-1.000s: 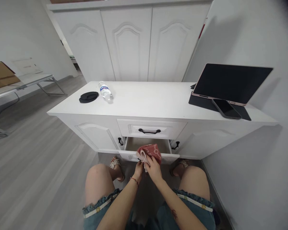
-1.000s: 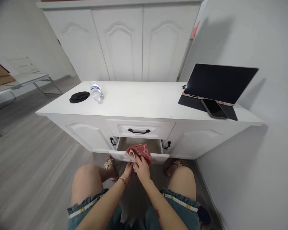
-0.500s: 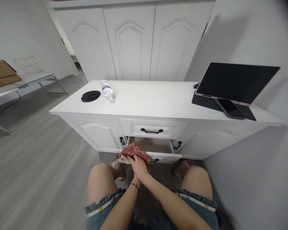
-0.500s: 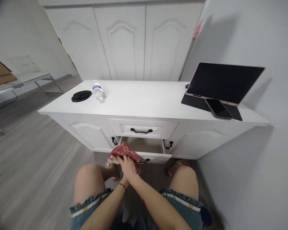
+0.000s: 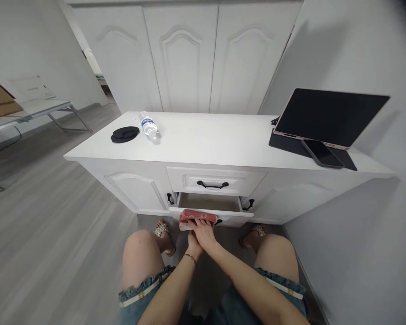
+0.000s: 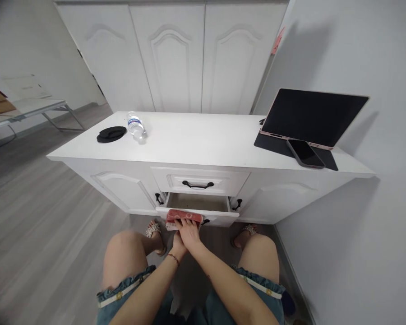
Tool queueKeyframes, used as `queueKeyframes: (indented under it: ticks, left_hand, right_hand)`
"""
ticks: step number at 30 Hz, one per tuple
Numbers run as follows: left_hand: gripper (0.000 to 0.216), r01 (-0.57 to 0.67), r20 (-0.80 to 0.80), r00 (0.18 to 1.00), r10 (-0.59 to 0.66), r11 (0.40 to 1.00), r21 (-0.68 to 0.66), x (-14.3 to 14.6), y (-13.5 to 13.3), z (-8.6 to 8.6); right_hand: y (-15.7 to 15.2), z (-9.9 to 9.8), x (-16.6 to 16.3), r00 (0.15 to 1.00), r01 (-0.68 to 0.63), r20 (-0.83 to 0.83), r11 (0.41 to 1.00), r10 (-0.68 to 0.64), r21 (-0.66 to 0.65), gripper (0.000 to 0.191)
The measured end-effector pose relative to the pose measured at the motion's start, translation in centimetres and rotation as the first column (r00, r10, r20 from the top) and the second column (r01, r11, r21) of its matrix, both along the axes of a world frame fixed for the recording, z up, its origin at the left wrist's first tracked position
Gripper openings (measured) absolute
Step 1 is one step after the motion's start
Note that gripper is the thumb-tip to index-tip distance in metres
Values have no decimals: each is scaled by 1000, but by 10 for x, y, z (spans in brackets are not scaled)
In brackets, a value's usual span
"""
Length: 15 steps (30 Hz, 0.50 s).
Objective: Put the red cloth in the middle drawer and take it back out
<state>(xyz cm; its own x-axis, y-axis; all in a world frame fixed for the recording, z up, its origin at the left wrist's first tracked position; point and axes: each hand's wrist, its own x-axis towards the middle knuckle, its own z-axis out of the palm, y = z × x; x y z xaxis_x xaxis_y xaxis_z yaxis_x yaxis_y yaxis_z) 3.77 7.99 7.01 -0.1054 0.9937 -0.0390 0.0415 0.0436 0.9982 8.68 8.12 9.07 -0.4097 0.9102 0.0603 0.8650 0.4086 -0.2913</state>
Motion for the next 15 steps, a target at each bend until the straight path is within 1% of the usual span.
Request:
queueKeyframes:
  ticks: [1,2,3,4,5,6,7,9,12,15]
  left_hand:
    - [63,-39,163,985,50,997,-73,0,0,-4]
    - [54,-72,366,921,137,980,-185,0,-1,-8]
    - [46,-73,551,797,247,945,-318,0,-1,-12]
    - [41,-35,673,647,359,896,-443,0,-2,-16]
    - [38,22,725,521,450,843,-538,0,-2,-18]
    - [38,69,732,457,506,800,-596,1,-3,-20]
    - [38,105,725,432,536,769,-631,1,-3,-21]
    - [41,149,717,429,549,740,-655,1,-4,-22]
    - [42,164,720,438,538,740,-653,0,-4,-21]
    - [36,182,737,451,503,757,-628,-1,-5,-21]
  right_hand:
    - [2,-1,9,1000,11,25,1000,-11,-7,46]
    - [2,-2,19,999,21,49,1000,-20,-13,46]
    - [2,-3,28,997,27,68,999,-25,-18,47]
    - [1,-4,36,996,27,85,999,-25,-22,48]
    - [-1,-4,44,995,27,98,999,-24,-24,49]
    - [-2,-4,51,994,29,105,999,-26,-24,51]
    - [-3,-4,58,994,33,109,999,-30,-23,52]
    - [-6,-5,71,992,53,113,998,-50,-18,55]
    - [-8,-7,88,991,94,100,996,-94,2,54]
    - [-11,-13,102,987,144,71,989,-147,43,49]
